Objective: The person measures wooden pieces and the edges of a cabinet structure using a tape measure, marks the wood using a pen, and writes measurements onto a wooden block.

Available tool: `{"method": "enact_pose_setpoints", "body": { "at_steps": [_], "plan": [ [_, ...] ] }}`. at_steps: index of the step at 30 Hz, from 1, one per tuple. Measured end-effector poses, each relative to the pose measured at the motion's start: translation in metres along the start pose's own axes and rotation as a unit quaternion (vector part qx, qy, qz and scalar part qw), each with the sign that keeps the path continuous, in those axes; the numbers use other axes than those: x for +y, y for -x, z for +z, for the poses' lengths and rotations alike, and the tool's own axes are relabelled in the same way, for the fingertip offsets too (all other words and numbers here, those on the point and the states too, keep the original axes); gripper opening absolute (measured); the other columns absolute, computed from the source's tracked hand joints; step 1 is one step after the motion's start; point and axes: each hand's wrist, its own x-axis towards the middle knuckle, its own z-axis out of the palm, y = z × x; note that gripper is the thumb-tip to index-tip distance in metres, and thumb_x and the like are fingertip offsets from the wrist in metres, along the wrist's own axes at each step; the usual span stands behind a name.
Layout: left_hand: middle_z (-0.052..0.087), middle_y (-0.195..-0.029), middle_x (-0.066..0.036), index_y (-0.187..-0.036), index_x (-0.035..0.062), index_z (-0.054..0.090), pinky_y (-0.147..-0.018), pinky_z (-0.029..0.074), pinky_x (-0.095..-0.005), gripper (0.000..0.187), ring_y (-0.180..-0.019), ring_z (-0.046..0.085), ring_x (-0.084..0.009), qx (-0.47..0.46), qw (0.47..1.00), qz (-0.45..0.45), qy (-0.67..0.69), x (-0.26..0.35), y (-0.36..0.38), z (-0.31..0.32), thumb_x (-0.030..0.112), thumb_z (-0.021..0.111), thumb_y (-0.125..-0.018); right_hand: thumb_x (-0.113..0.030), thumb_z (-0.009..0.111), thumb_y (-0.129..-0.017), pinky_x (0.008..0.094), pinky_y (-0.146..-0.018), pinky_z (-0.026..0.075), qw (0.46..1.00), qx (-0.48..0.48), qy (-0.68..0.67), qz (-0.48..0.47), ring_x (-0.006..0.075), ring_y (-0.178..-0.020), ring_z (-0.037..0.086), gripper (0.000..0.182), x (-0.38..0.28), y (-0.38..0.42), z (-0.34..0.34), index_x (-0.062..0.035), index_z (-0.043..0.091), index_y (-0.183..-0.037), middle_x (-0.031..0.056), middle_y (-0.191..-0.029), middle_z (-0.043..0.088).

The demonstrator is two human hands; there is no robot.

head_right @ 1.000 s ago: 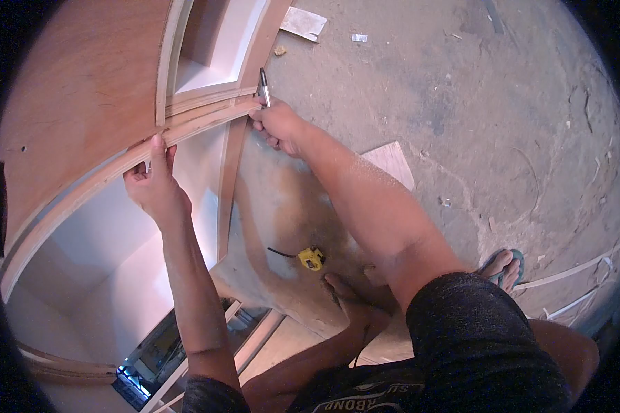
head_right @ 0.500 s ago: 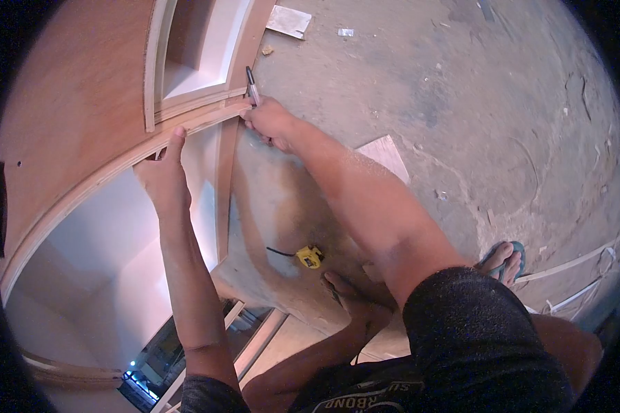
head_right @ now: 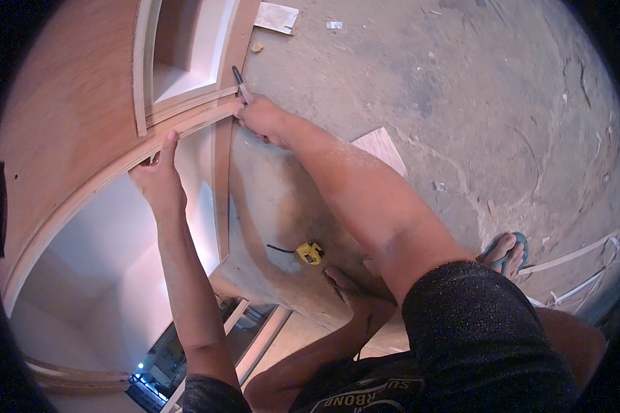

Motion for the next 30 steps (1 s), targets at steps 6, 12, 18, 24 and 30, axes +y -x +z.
{"method": "enact_pose_setpoints", "body": {
  "at_steps": [6,12,18,24,30],
  "plan": [
    [0.066,-0.125,-0.017,-0.136,-0.0060,0.051,-0.100,0.052,-0.0358,0.061,-0.111,0.067,-0.0230,-0.005,0.999,-0.006,-0.037,0.004,0.001,-0.001,0.001,0.083,-0.085,-0.017,0.056,-0.104,0.0268,-0.041,0.027,0.999,0.001,0.008,0.034,0.0067,-0.048,0.038,0.030,0.003,-0.008,-0.002,-0.0135,0.053,-0.133,-0.0043,-0.072,0.049],
    [0.069,-0.107,-0.010,-0.124,-0.0050,0.061,-0.085,0.050,-0.0291,0.045,-0.092,0.063,-0.0151,0.010,0.999,0.023,-0.033,0.000,0.001,0.001,0.006,0.084,-0.087,-0.019,0.057,-0.104,0.0267,-0.042,0.028,0.999,0.003,-0.035,-0.004,0.0069,-0.050,0.039,0.034,0.009,-0.005,0.000,-0.0141,0.052,-0.137,-0.0043,-0.075,0.050],
    [0.065,-0.123,-0.018,-0.133,-0.0063,0.053,-0.095,0.051,-0.0337,0.056,-0.106,0.065,-0.0214,0.031,0.999,0.038,-0.017,0.000,0.003,0.007,0.005,0.083,-0.087,-0.019,0.056,-0.104,0.0258,-0.046,0.031,0.999,0.003,-0.040,-0.002,0.0074,-0.057,0.042,0.045,0.007,-0.006,-0.001,-0.0135,0.046,-0.148,-0.0046,-0.077,0.051],
    [0.061,-0.129,-0.020,-0.136,-0.0070,0.050,-0.103,0.051,-0.0367,0.061,-0.115,0.064,-0.0249,0.023,1.000,0.013,-0.006,0.003,0.003,0.009,0.004,0.083,-0.086,-0.020,0.055,-0.104,0.0260,-0.047,0.031,1.000,-0.008,-0.017,0.004,0.0077,-0.058,0.042,0.046,0.004,-0.002,-0.003,-0.0107,0.045,-0.148,-0.0044,-0.077,0.050],
    [0.065,-0.123,-0.020,-0.135,-0.0109,0.049,-0.104,0.054,-0.0344,0.062,-0.114,0.066,-0.0253,0.025,0.997,0.023,-0.073,0.003,0.003,0.007,0.009,0.084,-0.088,-0.020,0.055,-0.105,0.0262,-0.046,0.030,1.000,-0.002,-0.012,-0.001,0.0077,-0.058,0.042,0.046,0.001,0.000,-0.001,-0.0106,0.043,-0.148,-0.0041,-0.078,0.050]
  ]
}}
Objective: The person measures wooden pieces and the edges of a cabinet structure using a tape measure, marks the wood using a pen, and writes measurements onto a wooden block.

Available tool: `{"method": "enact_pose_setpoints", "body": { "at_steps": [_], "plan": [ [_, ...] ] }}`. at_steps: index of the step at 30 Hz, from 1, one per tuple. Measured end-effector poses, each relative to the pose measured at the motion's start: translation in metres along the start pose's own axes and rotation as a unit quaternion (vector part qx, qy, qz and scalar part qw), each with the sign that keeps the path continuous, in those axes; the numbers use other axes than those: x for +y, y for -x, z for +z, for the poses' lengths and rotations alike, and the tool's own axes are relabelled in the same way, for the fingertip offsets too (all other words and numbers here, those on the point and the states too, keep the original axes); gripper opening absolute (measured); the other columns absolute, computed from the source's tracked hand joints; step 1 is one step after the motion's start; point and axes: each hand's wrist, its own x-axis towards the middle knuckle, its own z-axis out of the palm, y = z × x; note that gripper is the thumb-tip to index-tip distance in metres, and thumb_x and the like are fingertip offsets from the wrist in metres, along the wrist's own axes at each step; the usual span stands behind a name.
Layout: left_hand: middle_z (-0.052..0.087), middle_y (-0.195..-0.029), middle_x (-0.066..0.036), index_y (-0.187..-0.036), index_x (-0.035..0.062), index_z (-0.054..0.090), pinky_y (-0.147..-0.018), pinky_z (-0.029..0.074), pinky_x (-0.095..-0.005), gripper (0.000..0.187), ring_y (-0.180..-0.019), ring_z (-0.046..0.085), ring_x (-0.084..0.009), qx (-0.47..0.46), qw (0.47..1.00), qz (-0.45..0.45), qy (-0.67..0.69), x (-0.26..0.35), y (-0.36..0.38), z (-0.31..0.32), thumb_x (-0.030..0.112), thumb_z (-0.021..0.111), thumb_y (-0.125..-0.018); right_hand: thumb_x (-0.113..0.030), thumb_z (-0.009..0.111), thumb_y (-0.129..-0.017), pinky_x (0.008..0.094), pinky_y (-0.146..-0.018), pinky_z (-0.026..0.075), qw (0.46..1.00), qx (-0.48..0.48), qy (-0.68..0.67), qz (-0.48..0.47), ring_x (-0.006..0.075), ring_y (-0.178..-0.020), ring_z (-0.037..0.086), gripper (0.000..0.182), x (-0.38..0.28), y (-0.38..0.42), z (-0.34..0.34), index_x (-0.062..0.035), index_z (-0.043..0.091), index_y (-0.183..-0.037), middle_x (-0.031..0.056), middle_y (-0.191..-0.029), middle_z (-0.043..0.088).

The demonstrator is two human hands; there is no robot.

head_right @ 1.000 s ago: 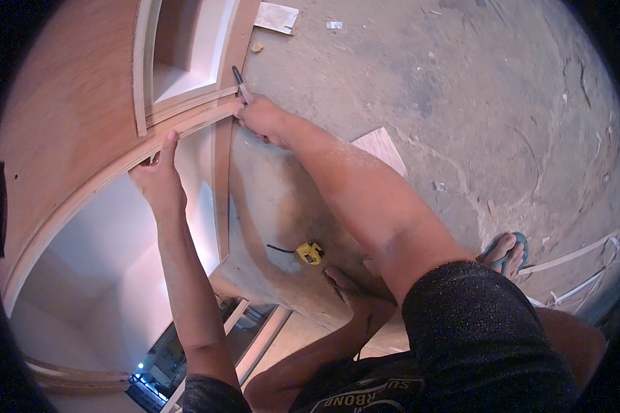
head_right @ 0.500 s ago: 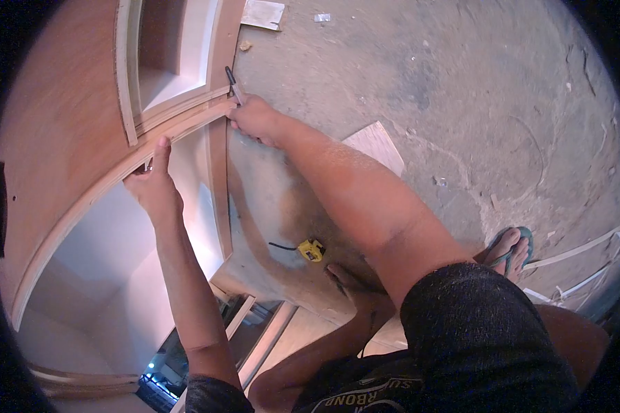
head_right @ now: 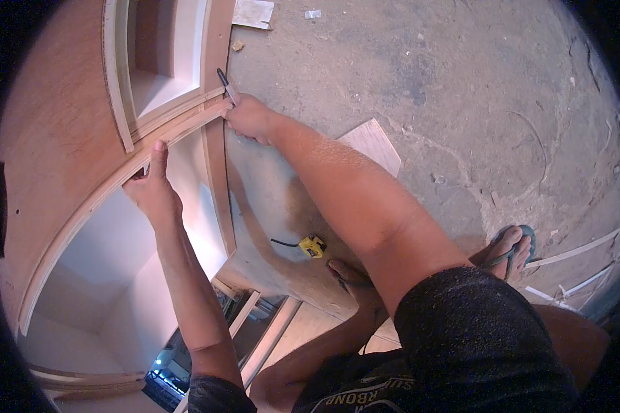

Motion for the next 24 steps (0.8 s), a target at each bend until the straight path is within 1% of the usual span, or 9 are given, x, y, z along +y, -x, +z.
{"method": "enact_pose_setpoints", "body": {
  "at_steps": [3,6,9,12,15,18,21,24],
  "plan": [
    [0.064,-0.124,-0.020,-0.135,-0.0109,0.048,-0.103,0.055,-0.0349,0.063,-0.114,0.066,-0.0254,-0.003,1.000,-0.013,0.023,-0.004,-0.001,0.000,0.008,0.083,-0.088,-0.019,0.054,-0.105,0.0263,-0.045,0.030,1.000,0.008,0.002,0.007,0.0079,-0.058,0.042,0.045,-0.001,0.000,0.001,-0.0094,0.043,-0.148,-0.0039,-0.078,0.050],
    [0.063,-0.126,-0.021,-0.136,-0.0105,0.046,-0.104,0.055,-0.0352,0.064,-0.114,0.065,-0.0260,0.003,1.000,-0.012,0.022,-0.001,0.000,0.001,0.008,0.084,-0.087,-0.019,0.054,-0.105,0.0263,-0.046,0.031,1.000,-0.004,0.009,0.006,0.0080,-0.058,0.043,0.046,-0.002,-0.001,-0.001,-0.0095,0.042,-0.149,-0.0041,-0.078,0.049],
    [0.058,-0.134,-0.022,-0.140,-0.0078,0.046,-0.105,0.051,-0.0384,0.067,-0.118,0.063,-0.0270,0.020,0.999,-0.032,0.023,0.003,0.001,0.003,0.003,0.084,-0.085,-0.020,0.054,-0.105,0.0261,-0.046,0.031,1.000,-0.008,0.020,0.009,0.0080,-0.059,0.043,0.048,-0.003,0.000,-0.002,-0.0100,0.041,-0.151,-0.0042,-0.077,0.049],
    [0.058,-0.134,-0.021,-0.139,-0.0079,0.047,-0.104,0.052,-0.0378,0.067,-0.117,0.063,-0.0264,0.008,0.999,-0.011,0.043,-0.003,-0.001,0.002,0.002,0.084,-0.085,-0.020,0.054,-0.105,0.0261,-0.046,0.032,1.000,-0.019,0.014,0.009,0.0082,-0.058,0.044,0.050,-0.002,0.000,-0.004,-0.0094,0.040,-0.152,-0.0044,-0.077,0.049],
    [0.060,-0.133,-0.021,-0.138,-0.0079,0.048,-0.103,0.052,-0.0376,0.064,-0.116,0.064,-0.0261,0.010,0.999,-0.007,0.034,-0.003,-0.001,0.001,0.002,0.084,-0.085,-0.020,0.054,-0.105,0.0259,-0.045,0.033,1.000,-0.012,0.020,0.003,0.0083,-0.058,0.044,0.051,0.000,-0.002,-0.003,-0.0082,0.040,-0.152,-0.0045,-0.076,0.049],
    [0.061,-0.131,-0.019,-0.138,-0.0086,0.049,-0.107,0.049,-0.0349,0.066,-0.117,0.063,-0.0247,-0.002,1.000,-0.003,-0.005,0.006,0.001,0.000,0.007,0.085,-0.085,-0.020,0.055,-0.105,0.0258,-0.045,0.033,1.000,0.006,0.002,-0.001,0.0082,-0.059,0.046,0.051,0.003,0.000,-0.002,-0.0081,0.039,-0.153,-0.0045,-0.076,0.049],
    [0.063,-0.129,-0.020,-0.135,-0.0075,0.052,-0.102,0.053,-0.0374,0.060,-0.112,0.065,-0.0255,0.010,1.000,-0.002,0.025,0.009,0.002,0.003,0.000,0.083,-0.085,-0.019,0.055,-0.105,0.0258,-0.045,0.033,1.000,-0.003,-0.004,-0.005,0.0080,-0.059,0.046,0.051,0.004,-0.003,-0.002,-0.0082,0.039,-0.153,-0.0044,-0.075,0.049],
    [0.063,-0.128,-0.020,-0.135,-0.0072,0.052,-0.101,0.054,-0.0372,0.059,-0.113,0.065,-0.0251,0.012,0.999,0.003,0.036,0.005,0.001,0.003,0.000,0.083,-0.085,-0.019,0.055,-0.105,0.0257,-0.045,0.033,1.000,0.000,-0.003,0.000,0.0079,-0.059,0.046,0.050,0.003,-0.003,-0.002,-0.0082,0.040,-0.151,-0.0045,-0.075,0.049]
  ]
}}
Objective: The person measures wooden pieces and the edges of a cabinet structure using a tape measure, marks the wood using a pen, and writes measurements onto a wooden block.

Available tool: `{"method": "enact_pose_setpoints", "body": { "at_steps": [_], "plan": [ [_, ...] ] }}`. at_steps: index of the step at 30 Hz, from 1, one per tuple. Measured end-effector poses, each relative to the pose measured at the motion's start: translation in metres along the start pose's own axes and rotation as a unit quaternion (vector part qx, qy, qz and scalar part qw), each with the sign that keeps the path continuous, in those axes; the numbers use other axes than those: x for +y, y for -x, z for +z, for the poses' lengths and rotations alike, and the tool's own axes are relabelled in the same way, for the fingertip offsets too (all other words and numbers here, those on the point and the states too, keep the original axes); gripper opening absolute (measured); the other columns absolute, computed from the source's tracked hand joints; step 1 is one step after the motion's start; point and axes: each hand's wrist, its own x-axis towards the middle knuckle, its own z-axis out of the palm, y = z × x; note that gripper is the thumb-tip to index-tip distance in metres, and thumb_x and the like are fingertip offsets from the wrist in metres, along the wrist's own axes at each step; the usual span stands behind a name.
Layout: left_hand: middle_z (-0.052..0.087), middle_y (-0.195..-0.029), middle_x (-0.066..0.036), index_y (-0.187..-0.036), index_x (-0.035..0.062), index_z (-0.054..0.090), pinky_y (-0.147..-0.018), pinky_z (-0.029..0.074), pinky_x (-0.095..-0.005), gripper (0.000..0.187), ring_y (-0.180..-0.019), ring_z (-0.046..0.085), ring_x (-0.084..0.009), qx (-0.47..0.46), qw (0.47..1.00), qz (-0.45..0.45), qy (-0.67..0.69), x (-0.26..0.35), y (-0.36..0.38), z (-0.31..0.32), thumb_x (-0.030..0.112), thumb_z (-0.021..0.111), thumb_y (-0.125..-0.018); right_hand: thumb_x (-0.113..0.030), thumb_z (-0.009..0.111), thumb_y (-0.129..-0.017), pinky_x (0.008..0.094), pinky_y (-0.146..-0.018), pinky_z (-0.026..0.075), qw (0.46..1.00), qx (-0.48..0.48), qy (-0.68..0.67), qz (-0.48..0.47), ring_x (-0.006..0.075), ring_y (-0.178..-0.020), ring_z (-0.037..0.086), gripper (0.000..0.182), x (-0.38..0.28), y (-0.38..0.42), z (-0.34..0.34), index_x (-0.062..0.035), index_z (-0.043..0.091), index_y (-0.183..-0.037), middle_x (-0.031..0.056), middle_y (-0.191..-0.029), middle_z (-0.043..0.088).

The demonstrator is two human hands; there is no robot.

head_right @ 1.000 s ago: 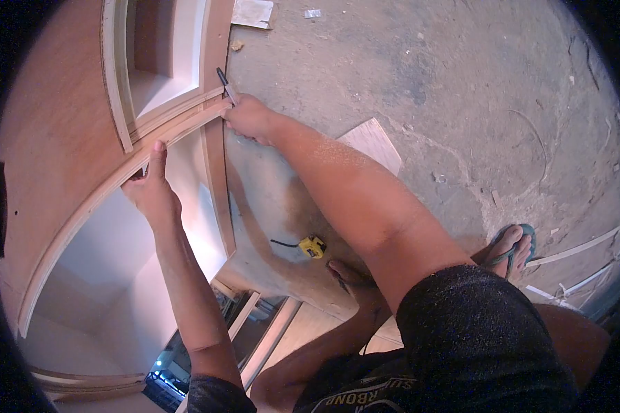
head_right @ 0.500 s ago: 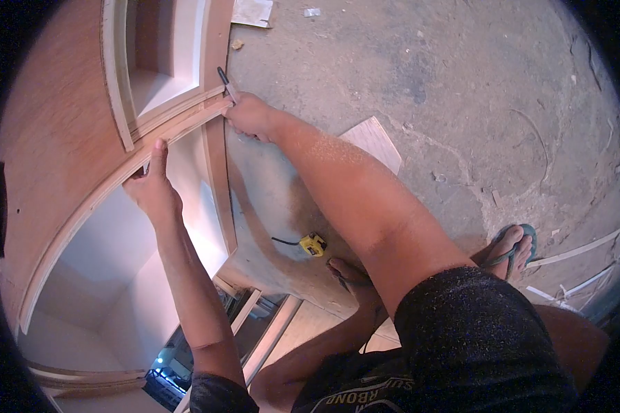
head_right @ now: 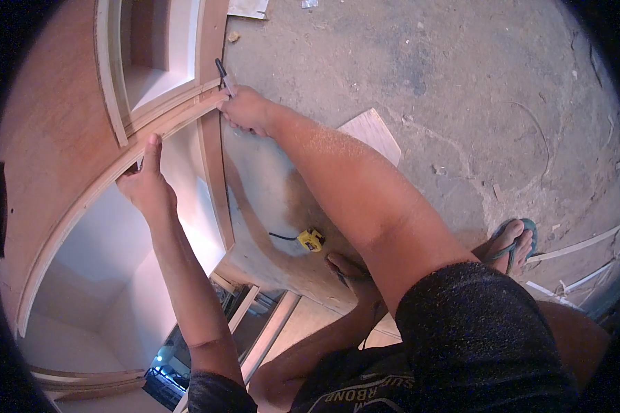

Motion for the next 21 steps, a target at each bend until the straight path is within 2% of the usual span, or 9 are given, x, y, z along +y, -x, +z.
{"method": "enact_pose_setpoints", "body": {
  "at_steps": [3,6,9,12,15,18,21],
  "plan": [
    [0.063,-0.128,-0.020,-0.135,-0.0069,0.052,-0.102,0.053,-0.0373,0.060,-0.114,0.065,-0.0251,0.005,1.000,-0.005,0.011,-0.001,0.000,0.000,0.000,0.083,-0.084,-0.019,0.055,-0.105,0.0255,-0.045,0.032,1.000,0.005,0.004,0.007,0.0077,-0.059,0.046,0.047,-0.002,0.002,0.000,-0.0082,0.042,-0.149,-0.0046,-0.075,0.049],
    [0.062,-0.129,-0.020,-0.136,-0.0070,0.051,-0.103,0.053,-0.0377,0.061,-0.114,0.065,-0.0254,-0.004,0.999,-0.001,-0.037,0.003,0.001,-0.001,0.001,0.084,-0.085,-0.018,0.056,-0.105,0.0248,-0.045,0.032,1.000,-0.013,0.001,0.003,0.0071,-0.059,0.045,0.047,-0.003,0.002,0.000,-0.0086,0.042,-0.149,-0.0050,-0.076,0.048],
    [0.062,-0.129,-0.020,-0.136,-0.0069,0.051,-0.104,0.052,-0.0380,0.061,-0.114,0.065,-0.0256,-0.003,1.000,-0.010,-0.025,0.001,0.000,-0.001,0.002,0.084,-0.085,-0.023,0.057,-0.105,0.0284,-0.046,0.034,1.000,0.019,0.020,-0.010,0.0094,-0.061,0.049,0.034,-0.001,0.001,0.000,-0.0058,0.057,-0.135,-0.0031,-0.076,0.052],
    [0.062,-0.129,-0.020,-0.137,-0.0068,0.051,-0.104,0.052,-0.0380,0.061,-0.114,0.065,-0.0257,-0.014,1.000,-0.008,0.019,-0.005,-0.002,-0.003,0.002,0.083,-0.085,-0.032,0.060,-0.104,0.0313,-0.049,0.039,0.974,0.178,0.130,-0.044,0.0127,-0.064,0.054,0.030,-0.003,-0.001,-0.002,-0.0036,0.069,-0.106,0.0004,-0.076,0.058],
    [0.061,-0.130,-0.020,-0.138,-0.0071,0.050,-0.105,0.051,-0.0382,0.063,-0.114,0.065,-0.0258,-0.015,1.000,-0.008,-0.007,0.000,0.000,-0.002,0.001,0.083,-0.085,-0.040,0.061,-0.103,0.0318,-0.055,0.043,0.930,0.246,0.098,-0.254,0.0150,-0.066,0.058,0.042,-0.010,0.025,-0.005,-0.0042,0.068,-0.084,0.0044,-0.075,0.063],
    [0.060,-0.131,-0.021,-0.140,-0.0084,0.046,-0.102,0.056,-0.0342,0.066,-0.113,0.066,-0.0248,-0.009,0.997,0.049,-0.053,-0.001,0.000,-0.001,0.003,0.083,-0.087,-0.040,0.066,-0.101,0.0276,-0.060,0.045,0.916,0.229,0.146,-0.295,0.0124,-0.066,0.057,0.039,-0.014,0.026,-0.013,-0.0039,0.068,-0.088,0.0041,-0.075,0.065],
    [0.060,-0.131,-0.021,-0.140,-0.0081,0.047,-0.102,0.057,-0.0343,0.065,-0.113,0.066,-0.0252,-0.021,0.999,0.022,0.008,-0.010,-0.004,-0.004,0.002,0.083,-0.086,-0.032,0.072,-0.098,0.0249,-0.061,0.046,0.960,0.122,0.045,-0.250,0.0099,-0.067,0.057,0.031,-0.018,0.022,-0.008,-0.0019,0.070,-0.093,0.0033,-0.078,0.066]
  ]
}}
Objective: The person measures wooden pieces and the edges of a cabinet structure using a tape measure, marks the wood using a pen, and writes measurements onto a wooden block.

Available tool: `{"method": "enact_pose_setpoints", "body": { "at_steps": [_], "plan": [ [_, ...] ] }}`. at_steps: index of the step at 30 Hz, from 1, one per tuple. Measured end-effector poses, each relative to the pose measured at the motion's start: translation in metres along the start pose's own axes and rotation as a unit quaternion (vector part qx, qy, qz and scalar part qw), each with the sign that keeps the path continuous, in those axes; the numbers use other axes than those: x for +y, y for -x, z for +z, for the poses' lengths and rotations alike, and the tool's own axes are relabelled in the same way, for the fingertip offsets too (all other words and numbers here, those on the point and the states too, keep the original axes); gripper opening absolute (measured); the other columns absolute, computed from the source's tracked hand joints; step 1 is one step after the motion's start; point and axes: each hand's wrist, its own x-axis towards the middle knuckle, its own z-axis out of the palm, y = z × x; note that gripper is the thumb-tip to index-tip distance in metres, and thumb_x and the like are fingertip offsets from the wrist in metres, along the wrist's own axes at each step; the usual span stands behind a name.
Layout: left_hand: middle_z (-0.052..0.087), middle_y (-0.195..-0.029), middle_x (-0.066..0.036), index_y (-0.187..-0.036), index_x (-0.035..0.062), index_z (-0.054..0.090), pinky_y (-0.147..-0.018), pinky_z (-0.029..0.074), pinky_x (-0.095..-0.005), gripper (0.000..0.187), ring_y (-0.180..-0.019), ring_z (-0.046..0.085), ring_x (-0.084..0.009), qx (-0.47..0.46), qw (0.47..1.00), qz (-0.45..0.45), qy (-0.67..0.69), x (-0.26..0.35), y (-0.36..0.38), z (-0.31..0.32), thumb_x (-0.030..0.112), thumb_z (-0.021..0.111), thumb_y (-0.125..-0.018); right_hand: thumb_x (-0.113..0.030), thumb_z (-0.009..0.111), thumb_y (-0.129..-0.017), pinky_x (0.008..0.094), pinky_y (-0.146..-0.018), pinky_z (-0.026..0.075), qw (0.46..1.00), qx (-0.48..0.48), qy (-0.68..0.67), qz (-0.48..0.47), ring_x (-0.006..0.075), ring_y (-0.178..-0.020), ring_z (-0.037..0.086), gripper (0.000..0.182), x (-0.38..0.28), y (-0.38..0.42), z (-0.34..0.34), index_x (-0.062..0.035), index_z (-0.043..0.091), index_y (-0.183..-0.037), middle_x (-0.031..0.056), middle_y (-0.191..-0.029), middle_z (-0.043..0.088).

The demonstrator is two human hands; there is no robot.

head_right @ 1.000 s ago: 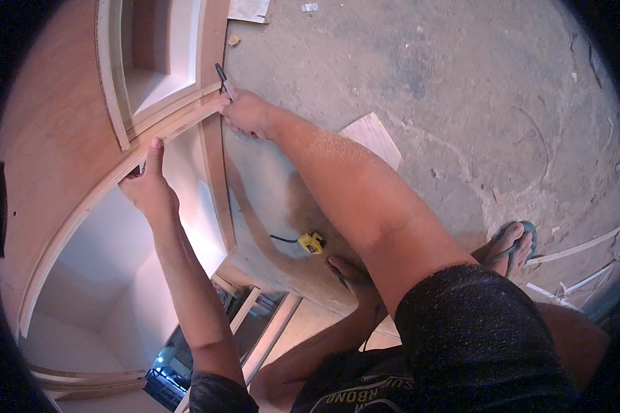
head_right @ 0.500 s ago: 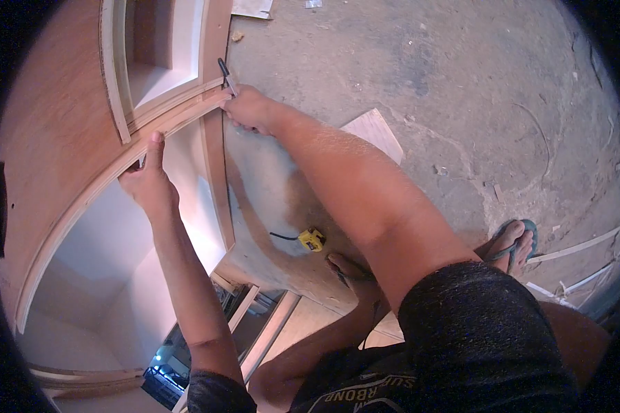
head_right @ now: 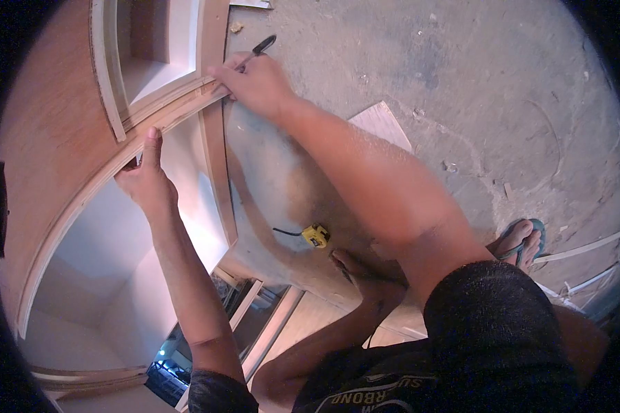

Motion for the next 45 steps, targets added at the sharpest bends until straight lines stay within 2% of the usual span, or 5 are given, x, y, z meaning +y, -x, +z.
{"method": "enact_pose_setpoints", "body": {
  "at_steps": [6,15,21,24,45],
  "plan": [
    [0.060,-0.129,-0.021,-0.138,-0.0079,0.048,-0.100,0.061,-0.0360,0.063,-0.112,0.067,-0.0269,-0.003,1.000,-0.023,-0.001,0.007,0.002,0.002,0.000,0.082,-0.086,-0.018,0.074,-0.095,0.0238,-0.065,0.050,0.997,-0.061,-0.054,0.008,0.0096,-0.074,0.063,0.020,0.013,-0.020,0.003,0.0019,0.071,-0.097,0.0058,-0.086,0.072],
    [0.064,-0.122,-0.020,-0.133,-0.0079,0.052,-0.093,0.060,-0.0343,0.057,-0.104,0.069,-0.0246,0.013,1.000,-0.012,0.025,0.002,0.002,0.004,0.000,0.082,-0.086,-0.015,0.071,-0.098,0.0257,-0.076,0.056,0.997,-0.075,-0.011,-0.005,0.0120,-0.084,0.068,0.023,0.013,-0.018,0.001,0.0060,0.071,-0.107,0.0096,-0.095,0.075],
    [0.063,-0.123,-0.022,-0.133,-0.0095,0.050,-0.093,0.061,-0.0343,0.057,-0.106,0.069,-0.0261,0.010,0.999,-0.028,0.028,0.007,0.003,0.005,-0.001,0.081,-0.087,-0.019,0.069,-0.092,0.0282,-0.082,0.058,0.998,-0.059,0.002,-0.008,0.0144,-0.081,0.074,0.022,0.020,-0.022,0.003,0.0008,0.079,-0.094,0.0076,-0.090,0.079],
    [0.063,-0.123,-0.022,-0.133,-0.0103,0.050,-0.094,0.061,-0.0344,0.057,-0.106,0.069,-0.0264,0.010,1.000,-0.020,0.022,0.006,0.003,0.005,-0.002,0.081,-0.087,-0.015,0.071,-0.098,0.0253,-0.075,0.056,0.996,-0.082,0.025,0.002,0.0122,-0.082,0.068,0.025,0.015,-0.021,0.000,0.0071,0.071,-0.110,0.0098,-0.093,0.076],
    [0.063,-0.124,-0.023,-0.134,-0.0102,0.049,-0.094,0.061,-0.0340,0.058,-0.106,0.069,-0.0261,0.017,0.999,-0.025,0.039,0.006,0.003,0.006,-0.003,0.081,-0.086,-0.012,0.070,-0.099,0.0262,-0.076,0.056,0.996,-0.087,-0.013,0.015,0.0118,-0.085,0.068,0.022,0.015,-0.021,0.001,0.0063,0.071,-0.110,0.0097,-0.097,0.076]
  ]
}}
